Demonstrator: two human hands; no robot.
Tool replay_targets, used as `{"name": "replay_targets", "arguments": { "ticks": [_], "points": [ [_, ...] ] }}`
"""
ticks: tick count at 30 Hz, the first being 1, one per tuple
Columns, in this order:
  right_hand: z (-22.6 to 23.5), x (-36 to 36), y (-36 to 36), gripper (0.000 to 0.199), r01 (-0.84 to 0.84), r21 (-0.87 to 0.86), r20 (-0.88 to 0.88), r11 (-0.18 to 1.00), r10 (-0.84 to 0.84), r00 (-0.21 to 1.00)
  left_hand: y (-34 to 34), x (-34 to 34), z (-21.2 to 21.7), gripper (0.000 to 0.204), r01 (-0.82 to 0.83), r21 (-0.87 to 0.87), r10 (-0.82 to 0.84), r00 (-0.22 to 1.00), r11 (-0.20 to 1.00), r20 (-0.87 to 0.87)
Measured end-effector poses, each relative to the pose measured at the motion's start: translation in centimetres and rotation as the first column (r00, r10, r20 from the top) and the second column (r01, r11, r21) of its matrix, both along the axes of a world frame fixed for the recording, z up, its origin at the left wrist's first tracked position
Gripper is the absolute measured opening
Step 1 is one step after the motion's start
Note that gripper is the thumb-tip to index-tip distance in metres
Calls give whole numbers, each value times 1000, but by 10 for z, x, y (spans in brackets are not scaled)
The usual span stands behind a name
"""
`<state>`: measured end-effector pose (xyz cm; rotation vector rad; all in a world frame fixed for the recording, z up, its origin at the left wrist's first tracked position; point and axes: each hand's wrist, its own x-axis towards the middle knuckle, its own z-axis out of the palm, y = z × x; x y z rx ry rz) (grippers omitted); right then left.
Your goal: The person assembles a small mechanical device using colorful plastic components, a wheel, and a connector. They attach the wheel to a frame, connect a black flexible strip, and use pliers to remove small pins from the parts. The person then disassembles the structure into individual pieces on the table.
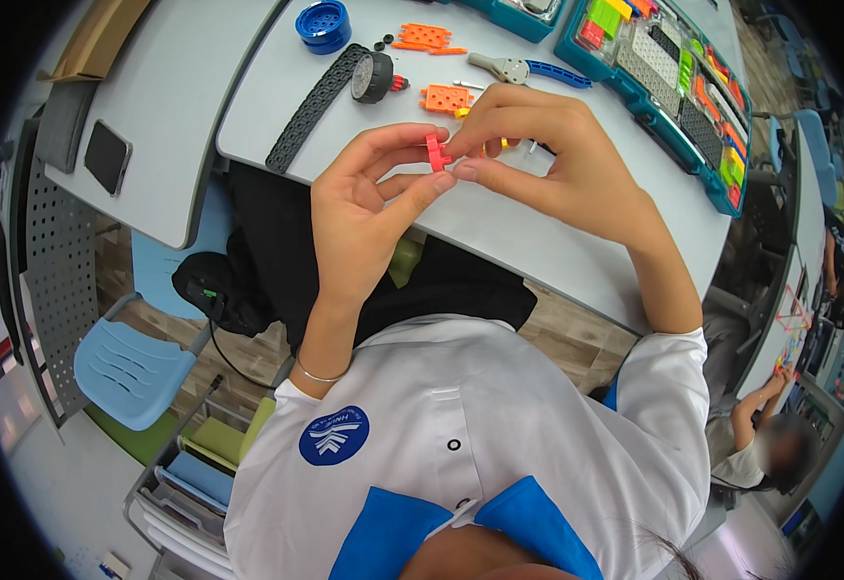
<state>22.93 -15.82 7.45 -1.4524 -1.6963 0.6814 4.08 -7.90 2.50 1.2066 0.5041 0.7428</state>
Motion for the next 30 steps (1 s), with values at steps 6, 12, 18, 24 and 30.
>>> {"name": "replay_targets", "arguments": {
  "ticks": [6,12,18,24,30],
  "points": [
    [-5,1,1,11,32,24,45,999,-33,998,0,-1,1,37,-14,62,17,998,998,-53],
    [-29,58,7,31,383,165,628,909,-397,669,5,-4,2,37,-21,-33,20,999,999,-33],
    [-43,68,5,37,328,45,589,944,-290,754,5,-5,-4,36,-13,19,14,999,1000,-51],
    [-36,69,1,40,314,105,651,944,-304,696,6,-4,-3,37,-1,-34,0,999,999,-39],
    [13,47,-3,43,19,106,425,994,-63,903,7,-5,-4,37,-48,-63,48,999,997,-9]
  ]
}}
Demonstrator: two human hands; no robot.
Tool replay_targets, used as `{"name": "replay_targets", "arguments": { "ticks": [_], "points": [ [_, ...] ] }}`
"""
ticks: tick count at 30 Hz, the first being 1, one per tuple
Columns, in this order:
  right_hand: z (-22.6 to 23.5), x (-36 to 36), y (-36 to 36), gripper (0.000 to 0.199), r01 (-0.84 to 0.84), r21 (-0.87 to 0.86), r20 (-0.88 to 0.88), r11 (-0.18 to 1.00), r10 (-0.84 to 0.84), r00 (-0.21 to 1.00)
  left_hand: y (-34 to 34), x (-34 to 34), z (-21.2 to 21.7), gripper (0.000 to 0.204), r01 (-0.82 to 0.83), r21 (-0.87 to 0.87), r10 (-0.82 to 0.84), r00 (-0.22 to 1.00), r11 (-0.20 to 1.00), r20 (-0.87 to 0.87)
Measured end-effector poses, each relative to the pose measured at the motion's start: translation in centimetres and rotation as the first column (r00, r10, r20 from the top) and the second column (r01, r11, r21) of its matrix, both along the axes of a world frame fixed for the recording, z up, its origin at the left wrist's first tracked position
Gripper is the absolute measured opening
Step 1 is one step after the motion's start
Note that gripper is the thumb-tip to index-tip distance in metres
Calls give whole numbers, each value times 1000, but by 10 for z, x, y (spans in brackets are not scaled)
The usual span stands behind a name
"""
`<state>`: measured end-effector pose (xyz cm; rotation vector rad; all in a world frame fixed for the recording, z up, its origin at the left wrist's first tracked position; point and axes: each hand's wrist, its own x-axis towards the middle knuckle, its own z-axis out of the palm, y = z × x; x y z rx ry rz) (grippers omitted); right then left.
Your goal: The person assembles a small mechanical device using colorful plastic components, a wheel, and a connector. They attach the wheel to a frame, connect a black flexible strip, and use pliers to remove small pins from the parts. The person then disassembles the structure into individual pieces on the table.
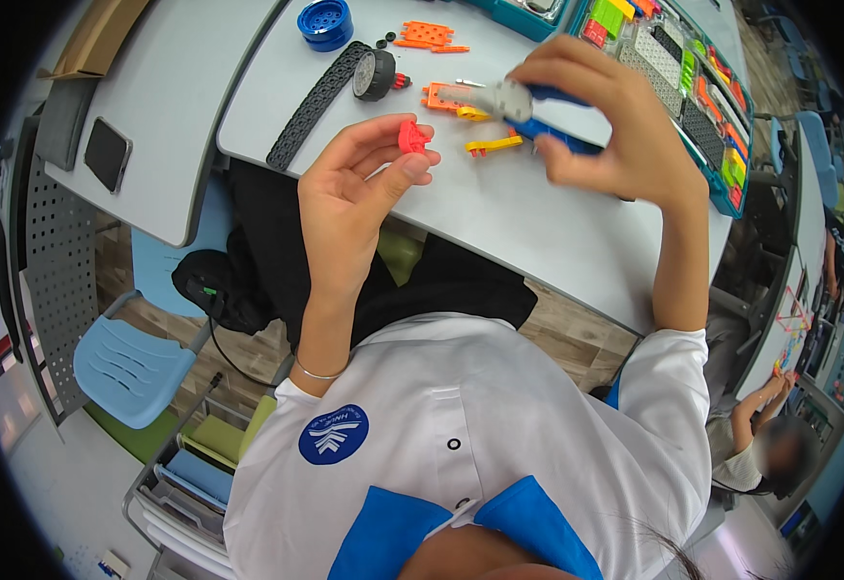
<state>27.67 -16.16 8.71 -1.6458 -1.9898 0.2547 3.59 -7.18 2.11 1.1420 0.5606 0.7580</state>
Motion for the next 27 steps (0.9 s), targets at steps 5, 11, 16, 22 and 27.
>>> {"name": "replay_targets", "arguments": {
  "ticks": [5,11,16,22,27],
  "points": [
    [8,-21,-10,49,-52,-48,-31,997,51,998,0,0,-1,37,-7,11,7,1000,1000,-5],
    [7,-17,-9,50,-64,-39,-29,997,63,998,0,-1,-1,37,-11,76,12,1000,997,-12],
    [7,-22,-8,48,-85,-17,-23,996,84,996,0,-2,1,35,-9,92,14,998,996,-60],
    [-6,-33,-6,35,-106,86,33,991,104,994,2,-5,3,33,32,112,-27,999,993,-45],
    [-18,-53,-12,34,-89,-19,79,996,90,993,4,-3,3,33,96,84,-91,994,992,-53]
  ]
}}
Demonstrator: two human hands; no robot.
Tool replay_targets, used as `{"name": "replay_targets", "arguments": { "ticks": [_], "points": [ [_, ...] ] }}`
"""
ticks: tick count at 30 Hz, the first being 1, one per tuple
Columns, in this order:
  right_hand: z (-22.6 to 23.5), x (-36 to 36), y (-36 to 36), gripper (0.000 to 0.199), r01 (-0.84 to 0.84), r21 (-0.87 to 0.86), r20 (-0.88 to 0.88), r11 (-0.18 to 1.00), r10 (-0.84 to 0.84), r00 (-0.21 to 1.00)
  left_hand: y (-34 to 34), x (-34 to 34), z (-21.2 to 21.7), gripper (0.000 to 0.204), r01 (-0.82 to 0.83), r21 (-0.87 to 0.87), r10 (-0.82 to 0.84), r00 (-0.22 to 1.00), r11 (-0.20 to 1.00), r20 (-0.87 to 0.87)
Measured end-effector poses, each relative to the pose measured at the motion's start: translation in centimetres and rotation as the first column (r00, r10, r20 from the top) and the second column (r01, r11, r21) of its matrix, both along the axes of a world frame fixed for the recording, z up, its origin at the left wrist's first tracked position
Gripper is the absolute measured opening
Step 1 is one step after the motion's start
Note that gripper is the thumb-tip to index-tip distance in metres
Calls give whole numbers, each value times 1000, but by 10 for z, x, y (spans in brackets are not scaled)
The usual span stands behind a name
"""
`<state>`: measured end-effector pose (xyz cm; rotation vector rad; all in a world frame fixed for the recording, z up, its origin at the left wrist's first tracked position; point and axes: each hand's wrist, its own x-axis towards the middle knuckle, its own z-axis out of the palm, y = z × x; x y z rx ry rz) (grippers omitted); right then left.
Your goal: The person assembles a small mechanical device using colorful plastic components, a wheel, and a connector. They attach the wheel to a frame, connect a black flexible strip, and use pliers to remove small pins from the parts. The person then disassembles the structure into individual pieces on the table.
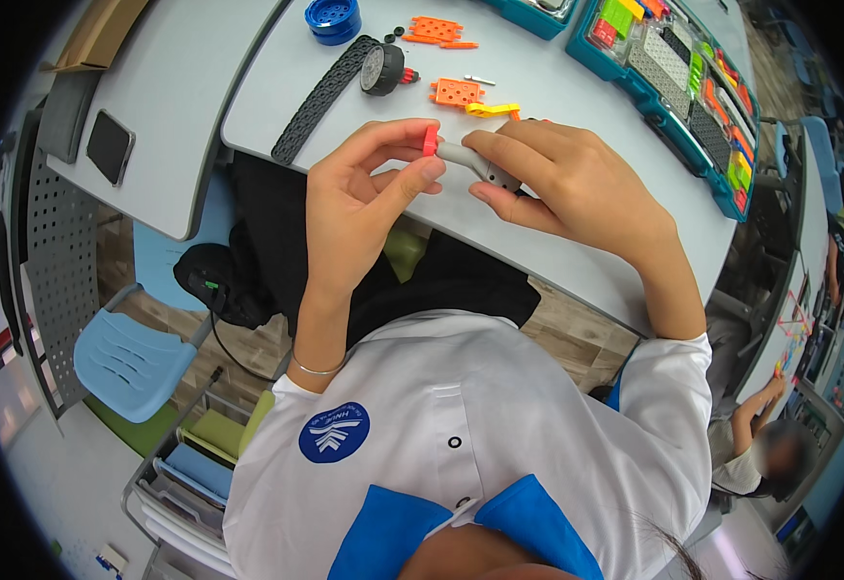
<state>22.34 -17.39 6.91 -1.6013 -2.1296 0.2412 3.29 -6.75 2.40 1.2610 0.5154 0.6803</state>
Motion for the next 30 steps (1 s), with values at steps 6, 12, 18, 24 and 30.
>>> {"name": "replay_targets", "arguments": {
  "ticks": [6,12,18,24,30],
  "points": [
    [-5,-9,5,30,74,107,187,992,-93,978,-6,5,0,31,-35,-4,35,999,999,-2],
    [-22,-13,9,35,96,221,187,970,-139,972,-13,9,-3,29,-90,-70,91,996,993,10],
    [-24,-9,4,44,14,105,153,994,-30,988,-4,0,2,26,-59,30,62,995,998,-79],
    [-20,-9,4,39,84,124,165,989,-104,981,-2,-2,9,29,-43,23,44,997,999,-63],
    [-7,-3,9,49,126,220,177,967,-166,970,-1,-2,8,33,-44,-61,44,999,997,-9]
  ]
}}
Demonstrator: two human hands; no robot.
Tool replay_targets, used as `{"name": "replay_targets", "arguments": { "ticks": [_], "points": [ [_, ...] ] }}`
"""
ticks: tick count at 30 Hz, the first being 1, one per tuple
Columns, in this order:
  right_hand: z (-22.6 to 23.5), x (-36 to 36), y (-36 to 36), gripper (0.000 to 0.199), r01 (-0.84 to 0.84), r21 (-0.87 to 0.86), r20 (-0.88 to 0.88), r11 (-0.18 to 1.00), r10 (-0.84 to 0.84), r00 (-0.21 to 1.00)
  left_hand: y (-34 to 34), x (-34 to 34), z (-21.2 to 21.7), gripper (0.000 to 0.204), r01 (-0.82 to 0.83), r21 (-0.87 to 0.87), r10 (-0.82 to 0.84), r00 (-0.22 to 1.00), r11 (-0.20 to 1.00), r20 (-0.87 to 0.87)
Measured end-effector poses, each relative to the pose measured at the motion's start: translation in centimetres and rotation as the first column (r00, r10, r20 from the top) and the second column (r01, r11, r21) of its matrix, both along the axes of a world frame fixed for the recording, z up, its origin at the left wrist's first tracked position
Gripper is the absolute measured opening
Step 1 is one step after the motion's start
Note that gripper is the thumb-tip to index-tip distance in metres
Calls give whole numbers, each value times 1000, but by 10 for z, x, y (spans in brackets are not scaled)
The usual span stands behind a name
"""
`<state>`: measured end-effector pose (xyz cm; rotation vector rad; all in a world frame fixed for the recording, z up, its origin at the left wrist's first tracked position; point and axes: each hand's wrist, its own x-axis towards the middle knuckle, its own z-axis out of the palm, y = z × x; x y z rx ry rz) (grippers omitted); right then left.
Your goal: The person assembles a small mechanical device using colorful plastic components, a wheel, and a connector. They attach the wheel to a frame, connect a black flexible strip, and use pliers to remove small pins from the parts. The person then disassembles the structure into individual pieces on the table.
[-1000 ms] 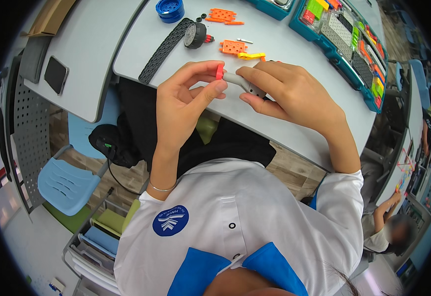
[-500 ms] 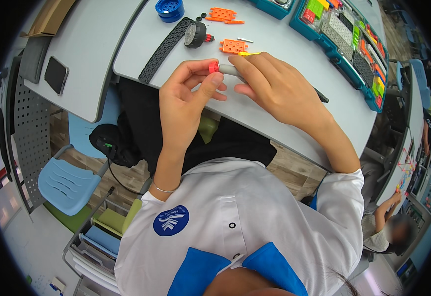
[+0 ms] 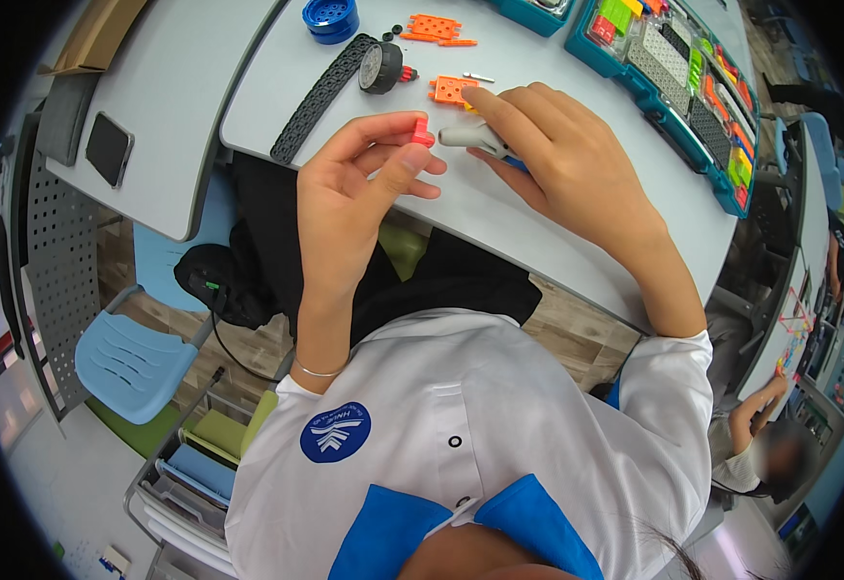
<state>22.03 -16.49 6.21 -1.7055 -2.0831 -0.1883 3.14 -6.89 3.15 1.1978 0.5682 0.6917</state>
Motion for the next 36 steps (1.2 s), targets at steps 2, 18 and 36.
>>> {"name": "replay_targets", "arguments": {
  "ticks": [2,18,36],
  "points": [
    [-2,-3,-1,51,9,-26,-21,1000,-10,1000,-2,2,-1,33,-3,2,3,1000,1000,9],
    [-4,-6,-1,46,46,11,69,999,-47,996,-5,3,-3,30,-83,6,82,996,997,46],
    [-2,-9,-2,44,42,24,23,999,-43,999,-2,1,-3,29,-36,5,36,998,999,45]
  ]
}}
